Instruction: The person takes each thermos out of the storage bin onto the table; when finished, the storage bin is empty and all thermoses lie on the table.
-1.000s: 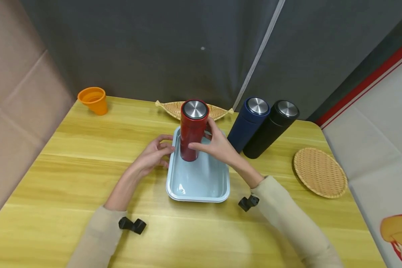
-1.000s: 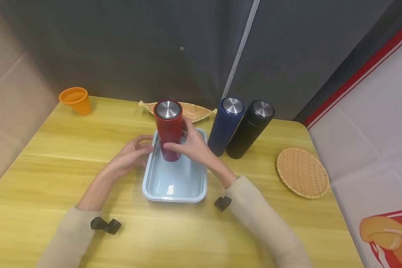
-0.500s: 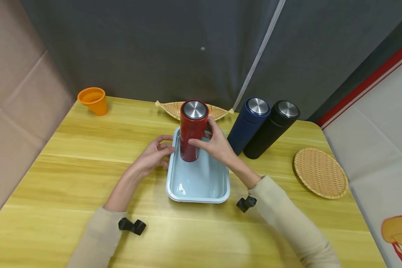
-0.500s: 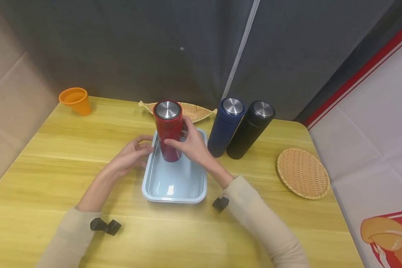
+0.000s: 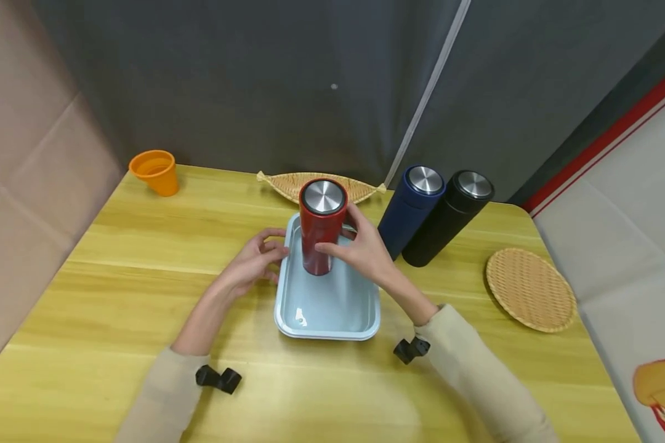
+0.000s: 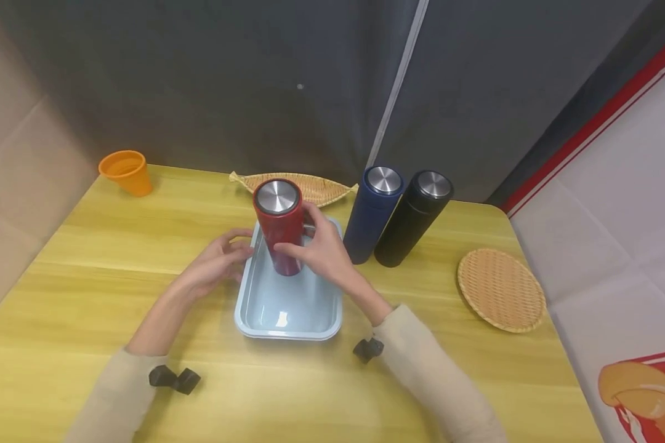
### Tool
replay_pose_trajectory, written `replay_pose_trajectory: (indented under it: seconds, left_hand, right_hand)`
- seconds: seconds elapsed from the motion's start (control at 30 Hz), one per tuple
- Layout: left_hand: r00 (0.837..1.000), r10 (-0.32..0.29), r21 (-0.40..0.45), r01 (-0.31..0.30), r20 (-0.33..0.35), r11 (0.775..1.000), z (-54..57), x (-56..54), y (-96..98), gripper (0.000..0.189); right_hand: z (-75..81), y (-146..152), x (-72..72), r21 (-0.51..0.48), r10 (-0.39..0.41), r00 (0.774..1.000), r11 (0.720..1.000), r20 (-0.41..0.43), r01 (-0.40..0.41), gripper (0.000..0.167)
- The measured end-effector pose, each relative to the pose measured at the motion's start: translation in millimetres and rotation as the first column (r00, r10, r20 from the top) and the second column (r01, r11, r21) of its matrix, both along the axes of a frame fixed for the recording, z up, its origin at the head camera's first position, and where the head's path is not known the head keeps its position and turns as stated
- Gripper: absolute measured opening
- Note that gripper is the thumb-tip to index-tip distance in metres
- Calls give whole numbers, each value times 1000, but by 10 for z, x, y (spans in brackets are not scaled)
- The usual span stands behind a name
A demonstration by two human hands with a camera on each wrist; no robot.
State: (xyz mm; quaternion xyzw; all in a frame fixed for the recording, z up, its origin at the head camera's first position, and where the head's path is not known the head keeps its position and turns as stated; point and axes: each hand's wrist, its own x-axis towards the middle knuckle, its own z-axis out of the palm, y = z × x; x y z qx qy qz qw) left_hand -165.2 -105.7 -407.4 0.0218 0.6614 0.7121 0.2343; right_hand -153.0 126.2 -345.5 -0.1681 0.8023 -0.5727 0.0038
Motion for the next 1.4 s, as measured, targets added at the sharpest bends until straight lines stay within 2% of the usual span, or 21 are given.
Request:
replay_pose_trajectory:
  seconds: [0.27, 0.6, 0.97, 1.27, 1.4]
  left_hand:
    - [1000, -5, 31, 5, -16, 999, -7, -30, -19, 46]
    - [1000, -19, 40, 20, -25, 999, 13, -60, -31, 50]
    - [999, -31, 19, 32, -32, 999, 3, -68, -29, 53]
    - [999, -35, 25, 36, -37, 999, -2, -62, -41, 51]
    - [998, -40, 23, 41, -40, 999, -9, -71, -59, 51]
  right_hand:
    - [114, 77, 213, -6, 0, 998, 1000, -63, -1, 70]
    - [357, 238, 419, -57, -36, 991, 998, -130, 28, 64]
    - [620, 476, 590, -43, -130, 976, 991, -177, 125, 60]
    - [727, 712, 767, -23, -222, 958, 975, -182, 222, 60]
    - [758, 809, 774, -33, -243, 951, 970, -189, 241, 59]
